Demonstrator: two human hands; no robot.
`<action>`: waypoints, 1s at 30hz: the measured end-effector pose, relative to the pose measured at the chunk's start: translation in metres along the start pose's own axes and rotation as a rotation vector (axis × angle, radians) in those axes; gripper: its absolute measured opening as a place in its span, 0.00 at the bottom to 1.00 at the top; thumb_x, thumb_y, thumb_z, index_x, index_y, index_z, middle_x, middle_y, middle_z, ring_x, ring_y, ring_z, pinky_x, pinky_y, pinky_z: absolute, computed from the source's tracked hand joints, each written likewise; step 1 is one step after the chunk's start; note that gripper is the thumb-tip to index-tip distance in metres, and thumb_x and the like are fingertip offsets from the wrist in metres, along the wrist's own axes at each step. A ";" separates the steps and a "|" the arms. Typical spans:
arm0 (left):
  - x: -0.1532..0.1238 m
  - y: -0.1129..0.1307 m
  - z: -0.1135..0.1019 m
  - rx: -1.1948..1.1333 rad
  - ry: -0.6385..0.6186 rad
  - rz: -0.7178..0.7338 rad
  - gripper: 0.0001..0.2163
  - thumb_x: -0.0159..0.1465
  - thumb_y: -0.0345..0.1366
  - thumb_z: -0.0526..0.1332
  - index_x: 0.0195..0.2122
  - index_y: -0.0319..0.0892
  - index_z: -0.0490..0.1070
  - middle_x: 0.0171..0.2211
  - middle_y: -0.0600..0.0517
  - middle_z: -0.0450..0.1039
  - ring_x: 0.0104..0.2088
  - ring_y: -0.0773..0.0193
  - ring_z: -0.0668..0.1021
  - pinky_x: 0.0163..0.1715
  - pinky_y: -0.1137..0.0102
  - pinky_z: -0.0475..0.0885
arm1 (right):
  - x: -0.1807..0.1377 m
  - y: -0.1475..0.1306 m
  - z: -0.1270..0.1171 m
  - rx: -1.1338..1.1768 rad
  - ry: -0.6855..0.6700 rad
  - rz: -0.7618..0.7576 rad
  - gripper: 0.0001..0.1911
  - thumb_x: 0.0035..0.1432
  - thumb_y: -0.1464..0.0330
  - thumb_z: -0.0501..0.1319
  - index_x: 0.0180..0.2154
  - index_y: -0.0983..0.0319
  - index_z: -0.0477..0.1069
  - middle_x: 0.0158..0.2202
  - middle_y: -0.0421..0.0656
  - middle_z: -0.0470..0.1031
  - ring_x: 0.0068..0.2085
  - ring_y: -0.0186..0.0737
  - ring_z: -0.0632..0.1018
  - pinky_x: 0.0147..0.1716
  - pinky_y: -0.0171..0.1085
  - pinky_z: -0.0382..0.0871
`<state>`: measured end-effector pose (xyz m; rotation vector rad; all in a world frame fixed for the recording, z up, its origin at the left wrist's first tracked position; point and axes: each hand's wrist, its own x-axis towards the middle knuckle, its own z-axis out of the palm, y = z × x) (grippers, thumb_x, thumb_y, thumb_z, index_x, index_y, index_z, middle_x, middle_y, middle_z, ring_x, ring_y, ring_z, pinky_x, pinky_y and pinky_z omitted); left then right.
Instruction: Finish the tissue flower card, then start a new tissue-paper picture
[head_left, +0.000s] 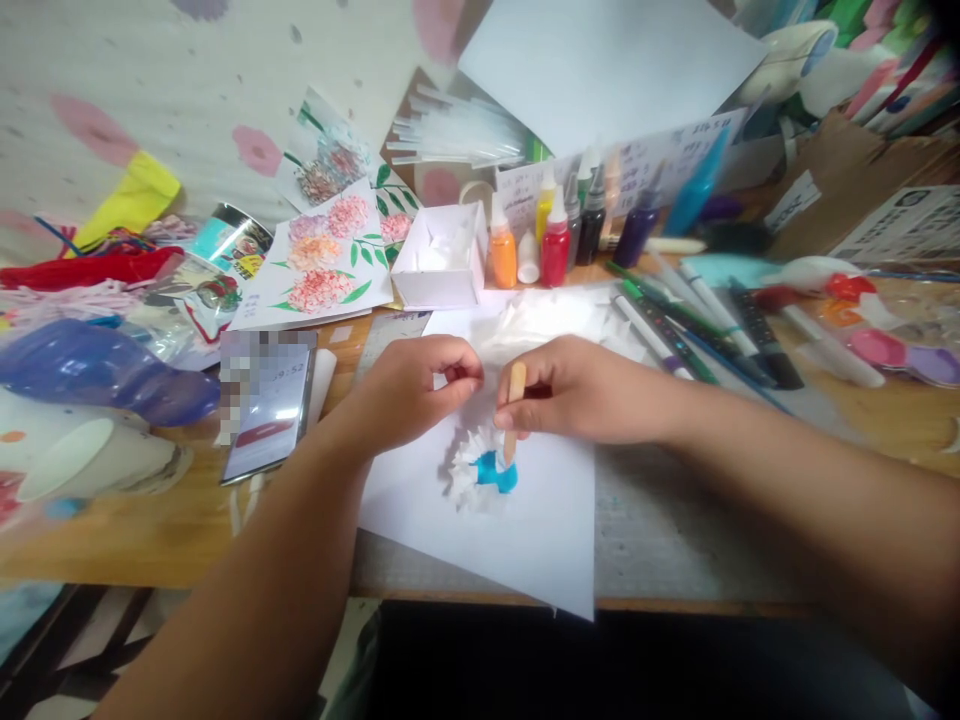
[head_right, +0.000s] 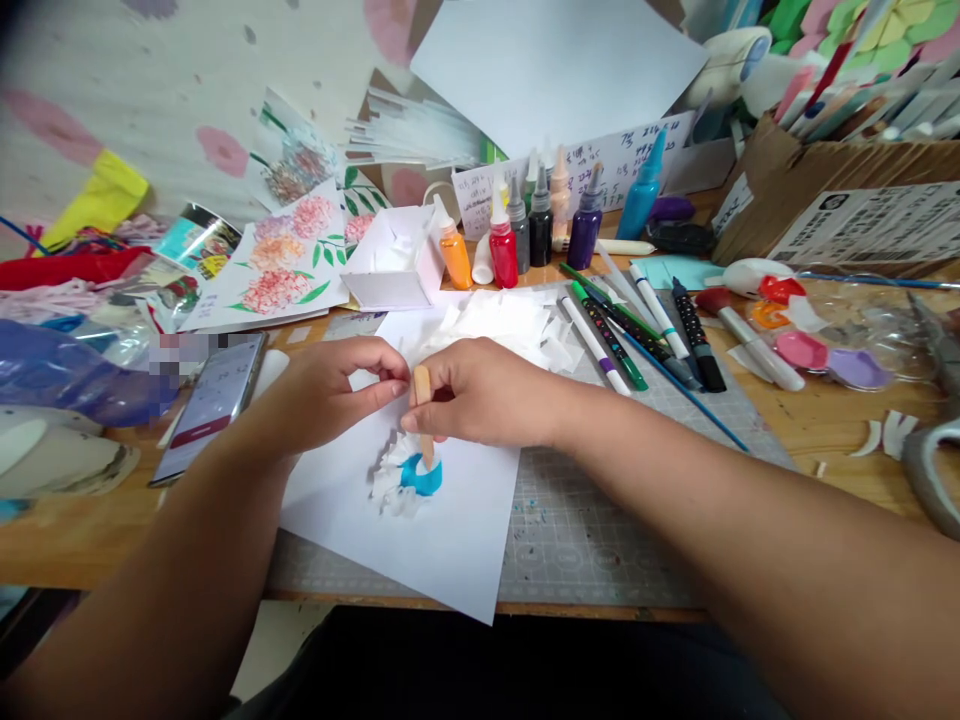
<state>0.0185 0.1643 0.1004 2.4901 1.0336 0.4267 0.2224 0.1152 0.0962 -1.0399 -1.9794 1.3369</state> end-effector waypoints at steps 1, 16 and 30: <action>0.000 0.000 0.001 -0.005 0.004 0.003 0.02 0.58 0.31 0.61 0.29 0.44 0.72 0.27 0.60 0.73 0.29 0.72 0.74 0.29 0.76 0.65 | 0.001 0.001 0.001 -0.003 0.038 -0.005 0.09 0.54 0.69 0.62 0.23 0.63 0.70 0.24 0.39 0.77 0.28 0.34 0.75 0.30 0.34 0.67; -0.004 0.012 -0.001 -0.137 -0.369 0.215 0.13 0.51 0.38 0.71 0.36 0.43 0.74 0.39 0.53 0.62 0.40 0.66 0.71 0.44 0.71 0.67 | 0.003 0.010 -0.003 -0.010 0.121 -0.006 0.07 0.53 0.67 0.61 0.26 0.62 0.72 0.28 0.41 0.78 0.30 0.36 0.76 0.33 0.35 0.68; -0.005 0.010 0.010 -0.067 -0.366 0.213 0.02 0.55 0.29 0.63 0.27 0.42 0.71 0.35 0.51 0.69 0.38 0.65 0.73 0.40 0.71 0.68 | -0.003 0.008 -0.008 0.101 0.199 0.027 0.13 0.51 0.58 0.66 0.24 0.60 0.73 0.28 0.43 0.77 0.29 0.38 0.76 0.29 0.37 0.68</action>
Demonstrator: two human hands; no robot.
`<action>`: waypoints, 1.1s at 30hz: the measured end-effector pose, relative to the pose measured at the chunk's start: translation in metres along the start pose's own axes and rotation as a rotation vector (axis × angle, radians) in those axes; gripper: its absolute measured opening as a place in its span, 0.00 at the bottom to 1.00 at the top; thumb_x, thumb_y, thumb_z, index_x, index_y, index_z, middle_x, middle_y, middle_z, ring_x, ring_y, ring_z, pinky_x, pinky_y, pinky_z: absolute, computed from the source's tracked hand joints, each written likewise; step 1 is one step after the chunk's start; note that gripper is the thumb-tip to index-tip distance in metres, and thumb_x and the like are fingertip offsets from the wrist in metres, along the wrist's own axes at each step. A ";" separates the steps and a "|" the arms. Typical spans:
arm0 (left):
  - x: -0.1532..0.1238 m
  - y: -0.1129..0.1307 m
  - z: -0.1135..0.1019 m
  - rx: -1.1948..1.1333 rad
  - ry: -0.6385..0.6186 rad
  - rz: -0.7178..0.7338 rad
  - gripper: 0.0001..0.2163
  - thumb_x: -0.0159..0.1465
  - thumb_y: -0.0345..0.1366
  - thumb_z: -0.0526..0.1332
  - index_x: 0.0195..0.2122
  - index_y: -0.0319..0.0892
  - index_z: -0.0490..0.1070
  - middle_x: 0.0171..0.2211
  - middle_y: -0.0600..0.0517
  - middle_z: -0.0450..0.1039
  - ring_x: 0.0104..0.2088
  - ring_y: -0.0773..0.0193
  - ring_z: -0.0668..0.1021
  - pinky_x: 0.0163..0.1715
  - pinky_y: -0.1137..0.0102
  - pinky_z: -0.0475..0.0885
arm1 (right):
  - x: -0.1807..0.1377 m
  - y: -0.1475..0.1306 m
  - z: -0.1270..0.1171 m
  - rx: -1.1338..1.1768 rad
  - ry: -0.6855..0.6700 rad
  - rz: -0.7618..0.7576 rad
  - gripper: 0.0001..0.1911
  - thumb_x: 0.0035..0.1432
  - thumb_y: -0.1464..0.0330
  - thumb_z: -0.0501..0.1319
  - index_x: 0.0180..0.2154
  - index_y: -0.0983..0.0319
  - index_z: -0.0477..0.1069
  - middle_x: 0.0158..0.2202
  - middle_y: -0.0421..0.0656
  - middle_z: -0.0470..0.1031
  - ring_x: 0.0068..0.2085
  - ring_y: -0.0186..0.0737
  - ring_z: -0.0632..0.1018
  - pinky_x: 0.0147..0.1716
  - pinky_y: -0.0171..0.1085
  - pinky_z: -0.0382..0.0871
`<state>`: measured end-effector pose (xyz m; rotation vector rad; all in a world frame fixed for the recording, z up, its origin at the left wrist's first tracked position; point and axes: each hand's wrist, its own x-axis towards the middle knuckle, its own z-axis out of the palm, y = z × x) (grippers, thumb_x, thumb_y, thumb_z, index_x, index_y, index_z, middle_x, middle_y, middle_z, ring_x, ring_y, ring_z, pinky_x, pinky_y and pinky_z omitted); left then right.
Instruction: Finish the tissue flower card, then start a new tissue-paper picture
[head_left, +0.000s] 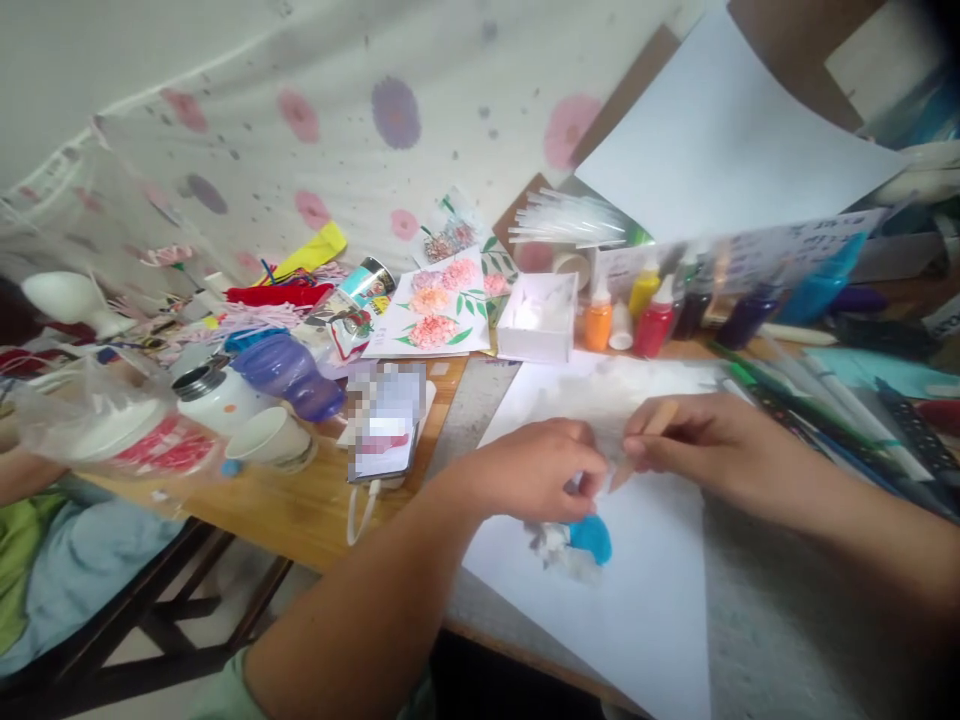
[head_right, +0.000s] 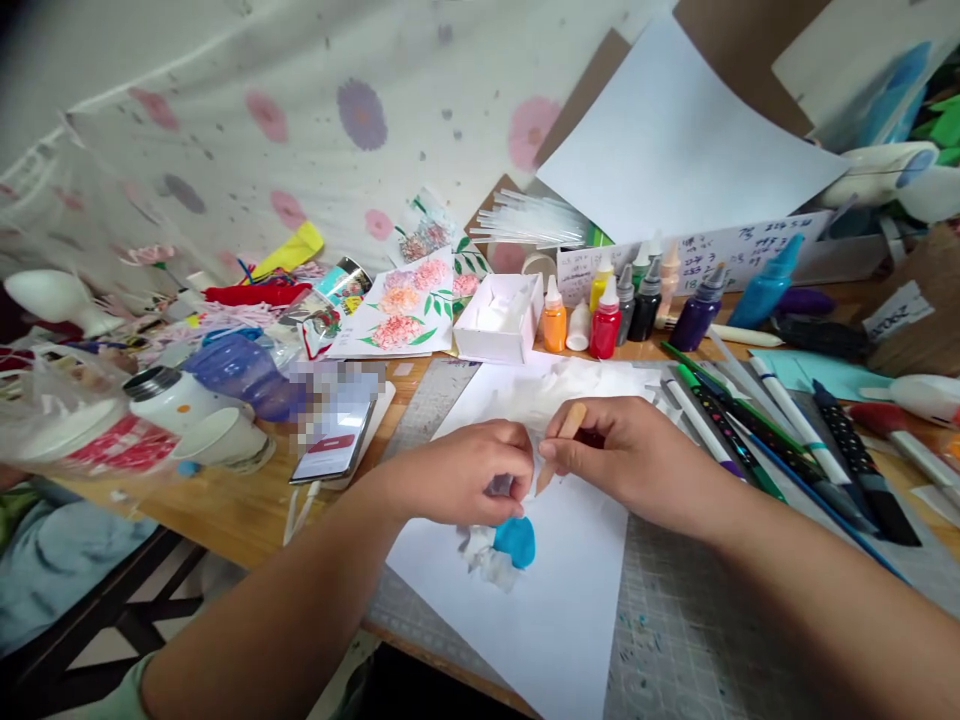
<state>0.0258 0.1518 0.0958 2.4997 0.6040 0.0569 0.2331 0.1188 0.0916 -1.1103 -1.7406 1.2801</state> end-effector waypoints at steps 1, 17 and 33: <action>0.000 -0.001 0.000 0.010 -0.006 -0.012 0.02 0.55 0.30 0.62 0.27 0.42 0.71 0.35 0.51 0.69 0.37 0.65 0.73 0.39 0.71 0.68 | 0.000 -0.001 0.000 0.006 -0.006 0.003 0.12 0.51 0.59 0.66 0.24 0.59 0.73 0.28 0.43 0.77 0.29 0.39 0.76 0.30 0.37 0.69; 0.003 -0.002 0.004 0.125 -0.006 -0.071 0.01 0.59 0.31 0.60 0.32 0.43 0.69 0.36 0.53 0.69 0.39 0.64 0.72 0.40 0.70 0.66 | 0.000 -0.004 -0.007 -0.096 0.122 -0.035 0.17 0.50 0.53 0.66 0.22 0.59 0.74 0.29 0.47 0.77 0.29 0.40 0.76 0.29 0.38 0.68; 0.009 0.000 0.007 0.084 0.258 -0.034 0.03 0.61 0.29 0.58 0.35 0.43 0.69 0.35 0.55 0.69 0.36 0.67 0.73 0.37 0.71 0.66 | 0.001 -0.012 -0.025 -0.173 0.247 -0.153 0.12 0.51 0.63 0.66 0.21 0.62 0.70 0.22 0.40 0.74 0.24 0.35 0.72 0.24 0.35 0.63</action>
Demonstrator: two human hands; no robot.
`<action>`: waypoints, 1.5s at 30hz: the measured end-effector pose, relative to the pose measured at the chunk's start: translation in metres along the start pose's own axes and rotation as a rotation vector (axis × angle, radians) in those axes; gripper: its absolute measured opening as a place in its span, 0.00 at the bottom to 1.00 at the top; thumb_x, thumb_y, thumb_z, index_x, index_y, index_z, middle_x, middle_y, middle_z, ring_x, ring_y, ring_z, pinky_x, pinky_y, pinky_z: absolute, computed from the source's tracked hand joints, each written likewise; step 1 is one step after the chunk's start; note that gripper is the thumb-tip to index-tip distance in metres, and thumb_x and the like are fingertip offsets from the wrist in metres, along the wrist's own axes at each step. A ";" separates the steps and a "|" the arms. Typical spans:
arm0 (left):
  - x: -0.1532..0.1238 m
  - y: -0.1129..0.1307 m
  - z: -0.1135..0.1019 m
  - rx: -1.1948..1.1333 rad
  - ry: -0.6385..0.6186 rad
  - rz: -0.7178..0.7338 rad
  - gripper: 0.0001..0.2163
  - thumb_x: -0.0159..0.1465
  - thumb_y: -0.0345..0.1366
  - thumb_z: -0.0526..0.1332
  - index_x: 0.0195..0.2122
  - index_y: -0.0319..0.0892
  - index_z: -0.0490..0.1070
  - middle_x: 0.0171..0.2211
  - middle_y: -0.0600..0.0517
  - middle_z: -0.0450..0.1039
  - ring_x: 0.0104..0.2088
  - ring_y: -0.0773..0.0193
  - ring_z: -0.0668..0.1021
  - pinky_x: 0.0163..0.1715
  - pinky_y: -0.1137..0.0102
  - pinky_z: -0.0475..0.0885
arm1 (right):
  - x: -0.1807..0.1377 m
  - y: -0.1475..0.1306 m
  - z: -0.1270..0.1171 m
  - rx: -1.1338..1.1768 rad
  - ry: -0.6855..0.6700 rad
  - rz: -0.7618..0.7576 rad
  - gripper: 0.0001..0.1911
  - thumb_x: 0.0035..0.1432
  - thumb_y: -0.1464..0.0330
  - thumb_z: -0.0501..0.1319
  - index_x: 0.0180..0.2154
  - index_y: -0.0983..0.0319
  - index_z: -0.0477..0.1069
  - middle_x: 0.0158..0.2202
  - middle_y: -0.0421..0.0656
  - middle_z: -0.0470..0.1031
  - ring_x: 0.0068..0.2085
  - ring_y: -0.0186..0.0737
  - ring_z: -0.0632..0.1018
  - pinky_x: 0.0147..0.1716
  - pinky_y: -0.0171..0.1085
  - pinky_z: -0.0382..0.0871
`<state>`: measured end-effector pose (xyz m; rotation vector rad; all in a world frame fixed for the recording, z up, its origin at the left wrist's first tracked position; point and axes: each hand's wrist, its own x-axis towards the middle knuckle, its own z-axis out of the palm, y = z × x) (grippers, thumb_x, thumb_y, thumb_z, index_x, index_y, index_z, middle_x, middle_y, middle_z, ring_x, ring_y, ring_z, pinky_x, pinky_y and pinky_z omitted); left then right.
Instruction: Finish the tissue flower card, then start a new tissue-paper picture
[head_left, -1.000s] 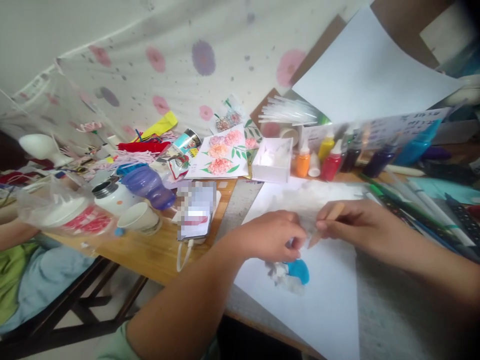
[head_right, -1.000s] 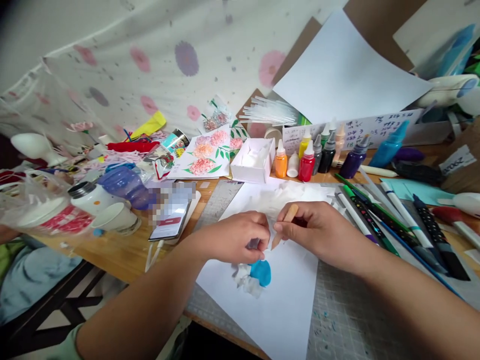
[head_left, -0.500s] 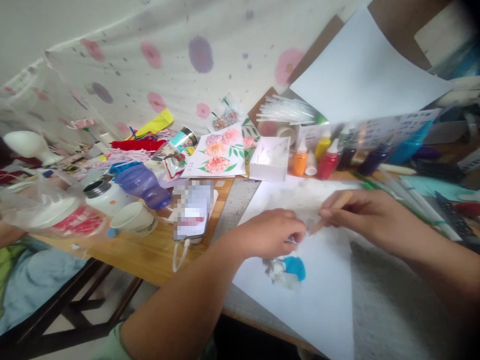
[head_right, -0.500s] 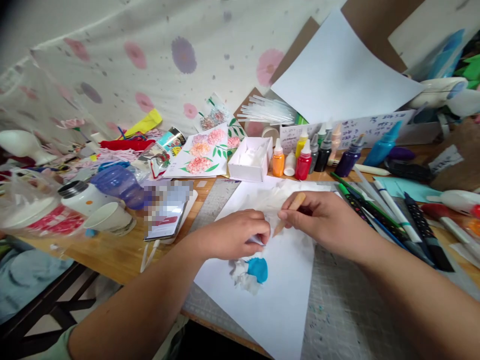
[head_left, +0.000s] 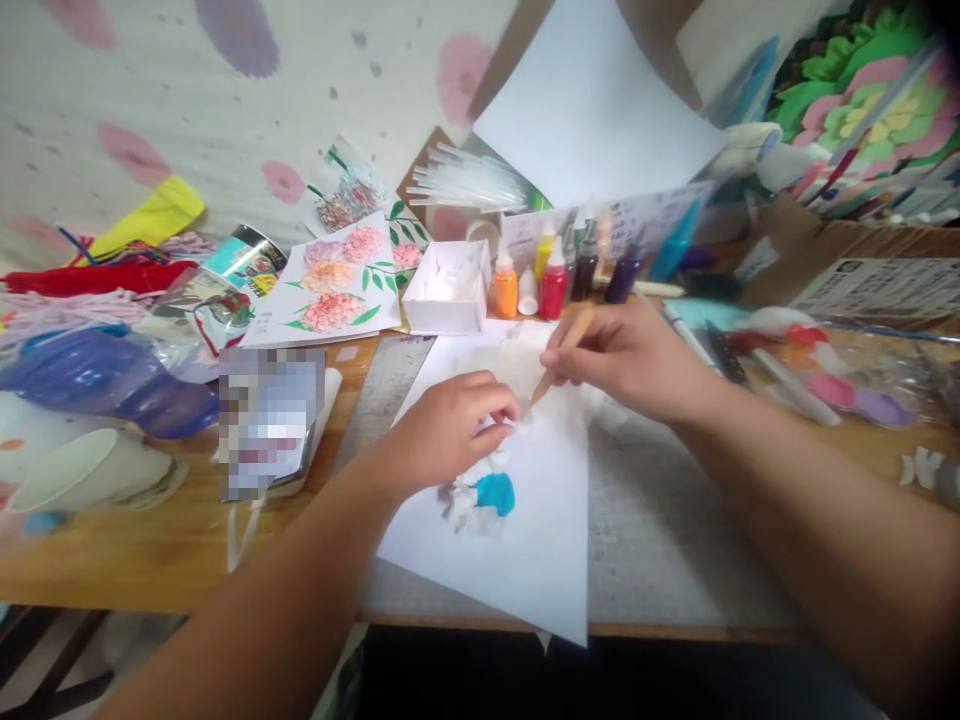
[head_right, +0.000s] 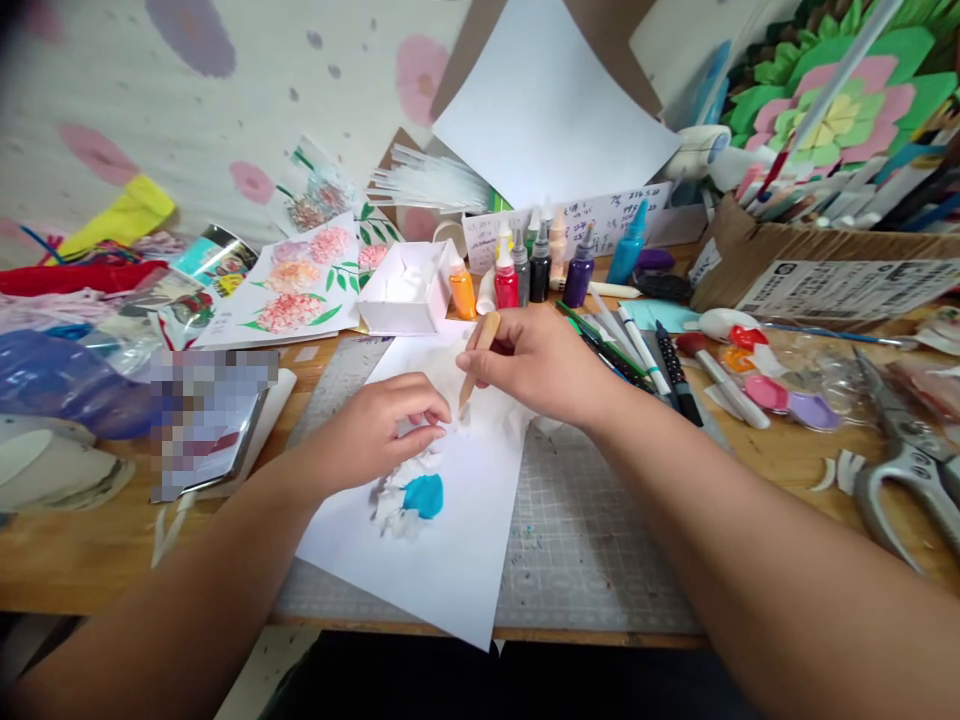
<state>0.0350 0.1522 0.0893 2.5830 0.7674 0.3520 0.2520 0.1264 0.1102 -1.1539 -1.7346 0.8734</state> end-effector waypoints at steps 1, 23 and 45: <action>0.002 0.001 0.002 0.022 0.031 0.016 0.04 0.62 0.29 0.58 0.36 0.43 0.69 0.36 0.54 0.69 0.37 0.66 0.73 0.38 0.70 0.67 | 0.000 -0.001 -0.001 -0.003 0.027 0.011 0.12 0.51 0.63 0.66 0.21 0.62 0.70 0.21 0.40 0.73 0.24 0.35 0.72 0.24 0.35 0.63; 0.012 0.009 -0.007 -0.131 0.183 -0.027 0.02 0.56 0.29 0.62 0.28 0.41 0.73 0.31 0.55 0.68 0.31 0.69 0.71 0.32 0.74 0.67 | -0.010 -0.010 -0.005 0.132 -0.533 -0.004 0.06 0.52 0.67 0.65 0.25 0.62 0.75 0.26 0.37 0.77 0.29 0.34 0.76 0.31 0.33 0.69; -0.005 0.009 -0.013 -0.469 -0.364 -0.271 0.03 0.57 0.34 0.63 0.30 0.41 0.74 0.18 0.59 0.68 0.18 0.75 0.68 0.18 0.80 0.60 | -0.003 0.014 0.023 -0.075 -0.403 -0.051 0.06 0.52 0.69 0.63 0.29 0.65 0.76 0.28 0.41 0.79 0.30 0.34 0.77 0.30 0.32 0.67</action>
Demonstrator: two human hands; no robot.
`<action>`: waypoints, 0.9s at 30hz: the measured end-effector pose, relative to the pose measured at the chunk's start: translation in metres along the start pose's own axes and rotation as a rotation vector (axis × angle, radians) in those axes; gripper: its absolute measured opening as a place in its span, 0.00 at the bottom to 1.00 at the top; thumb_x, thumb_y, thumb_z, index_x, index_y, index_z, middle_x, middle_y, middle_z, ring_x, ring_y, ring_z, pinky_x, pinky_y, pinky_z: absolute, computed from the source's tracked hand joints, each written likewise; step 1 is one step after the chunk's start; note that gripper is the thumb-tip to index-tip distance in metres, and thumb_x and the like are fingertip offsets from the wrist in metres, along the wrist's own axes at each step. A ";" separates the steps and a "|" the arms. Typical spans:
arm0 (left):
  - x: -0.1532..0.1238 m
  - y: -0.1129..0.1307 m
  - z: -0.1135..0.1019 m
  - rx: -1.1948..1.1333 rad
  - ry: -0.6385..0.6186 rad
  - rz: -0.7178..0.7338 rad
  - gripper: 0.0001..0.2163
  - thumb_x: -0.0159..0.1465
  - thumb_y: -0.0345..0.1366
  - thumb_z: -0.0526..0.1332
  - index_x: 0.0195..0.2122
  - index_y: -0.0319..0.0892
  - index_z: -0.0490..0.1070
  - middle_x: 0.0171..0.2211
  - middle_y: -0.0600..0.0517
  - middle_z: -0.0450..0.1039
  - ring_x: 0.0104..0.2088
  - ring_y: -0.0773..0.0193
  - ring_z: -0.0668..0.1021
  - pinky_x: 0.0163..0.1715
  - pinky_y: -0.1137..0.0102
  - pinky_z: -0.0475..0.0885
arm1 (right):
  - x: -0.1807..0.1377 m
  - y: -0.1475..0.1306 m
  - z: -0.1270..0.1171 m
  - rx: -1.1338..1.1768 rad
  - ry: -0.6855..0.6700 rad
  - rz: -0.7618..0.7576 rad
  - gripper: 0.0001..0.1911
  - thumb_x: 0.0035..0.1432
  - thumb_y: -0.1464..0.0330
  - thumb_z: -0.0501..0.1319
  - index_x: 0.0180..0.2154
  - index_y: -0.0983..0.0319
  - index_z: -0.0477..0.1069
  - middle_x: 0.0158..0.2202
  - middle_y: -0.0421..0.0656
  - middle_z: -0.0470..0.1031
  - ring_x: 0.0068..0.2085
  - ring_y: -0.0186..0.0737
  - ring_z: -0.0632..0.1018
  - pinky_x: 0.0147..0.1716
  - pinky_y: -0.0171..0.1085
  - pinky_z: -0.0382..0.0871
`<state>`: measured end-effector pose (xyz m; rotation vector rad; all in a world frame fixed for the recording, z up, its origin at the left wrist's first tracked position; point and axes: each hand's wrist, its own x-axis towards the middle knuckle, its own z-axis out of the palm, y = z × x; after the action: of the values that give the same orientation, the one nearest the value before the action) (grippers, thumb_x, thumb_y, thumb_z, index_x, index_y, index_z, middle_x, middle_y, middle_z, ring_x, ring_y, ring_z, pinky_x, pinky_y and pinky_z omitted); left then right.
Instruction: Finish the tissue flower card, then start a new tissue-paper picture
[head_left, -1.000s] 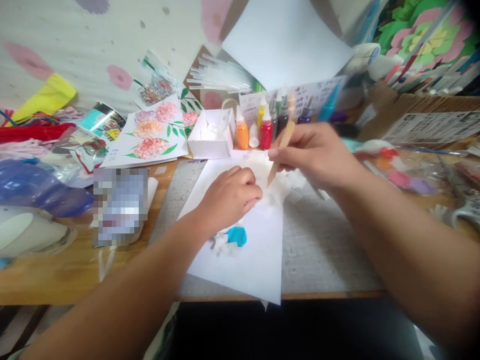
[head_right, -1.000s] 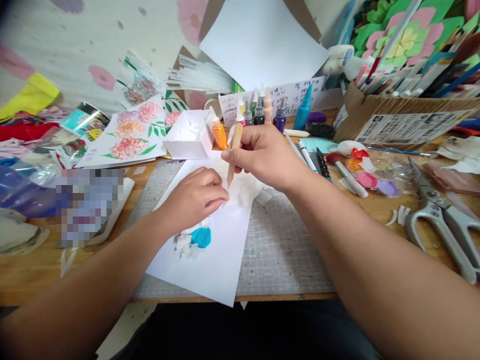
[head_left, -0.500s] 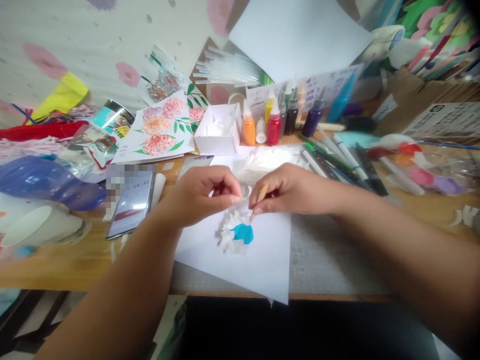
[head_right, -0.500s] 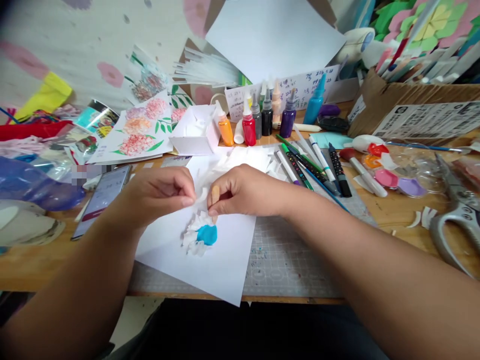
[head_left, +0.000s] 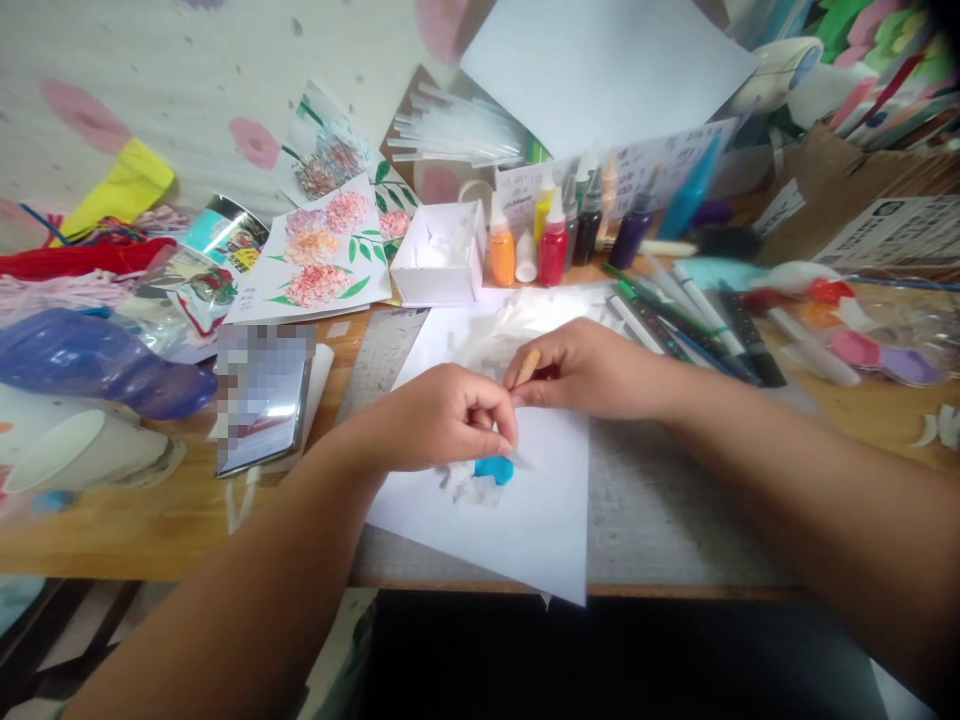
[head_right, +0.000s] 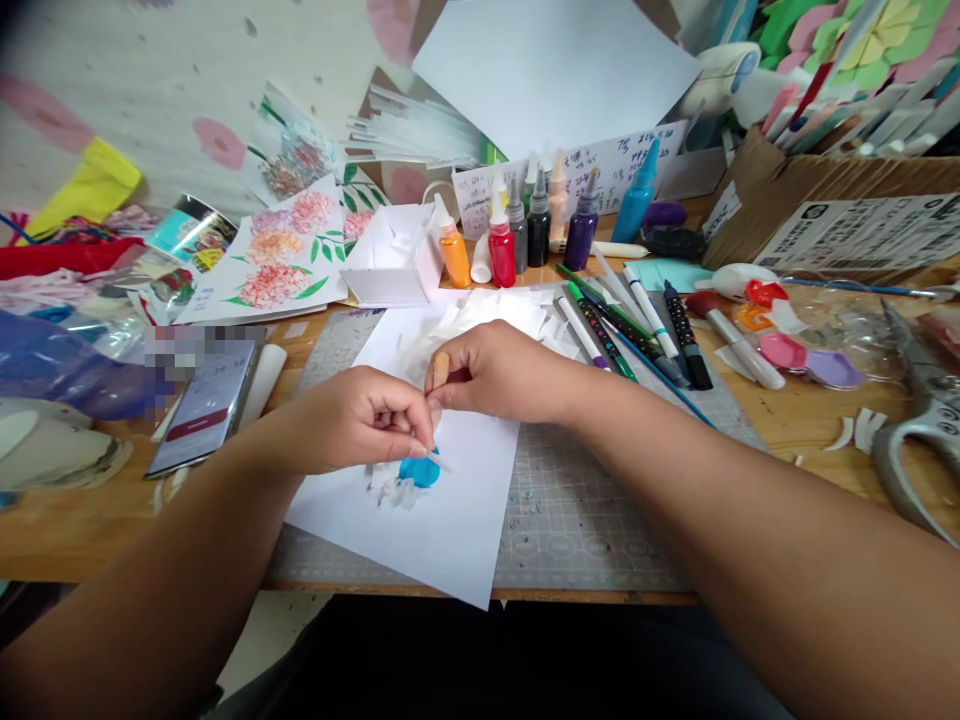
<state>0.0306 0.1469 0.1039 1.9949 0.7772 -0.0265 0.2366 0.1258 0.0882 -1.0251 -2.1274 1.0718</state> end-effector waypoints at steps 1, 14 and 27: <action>0.001 -0.001 0.000 0.003 0.023 -0.028 0.03 0.56 0.34 0.63 0.30 0.42 0.74 0.18 0.59 0.69 0.18 0.75 0.68 0.18 0.80 0.61 | 0.000 0.000 -0.001 -0.001 0.010 0.019 0.06 0.52 0.68 0.63 0.28 0.65 0.76 0.28 0.41 0.79 0.30 0.35 0.77 0.30 0.33 0.67; 0.012 -0.005 0.007 -0.041 0.140 -0.173 0.04 0.54 0.34 0.61 0.31 0.41 0.71 0.23 0.58 0.68 0.23 0.70 0.71 0.21 0.76 0.64 | -0.007 -0.010 -0.011 0.133 0.037 0.015 0.07 0.53 0.66 0.62 0.26 0.62 0.73 0.26 0.39 0.78 0.29 0.34 0.76 0.29 0.33 0.68; 0.013 -0.014 0.005 -0.022 0.083 -0.137 0.06 0.56 0.37 0.61 0.32 0.42 0.70 0.27 0.56 0.70 0.27 0.68 0.71 0.25 0.74 0.65 | -0.003 -0.005 0.000 0.052 -0.089 -0.019 0.06 0.54 0.67 0.62 0.30 0.63 0.76 0.30 0.39 0.80 0.33 0.35 0.79 0.34 0.33 0.69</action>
<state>0.0348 0.1545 0.0859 1.9289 0.9630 -0.0155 0.2365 0.1212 0.0918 -0.9472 -2.1632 1.1773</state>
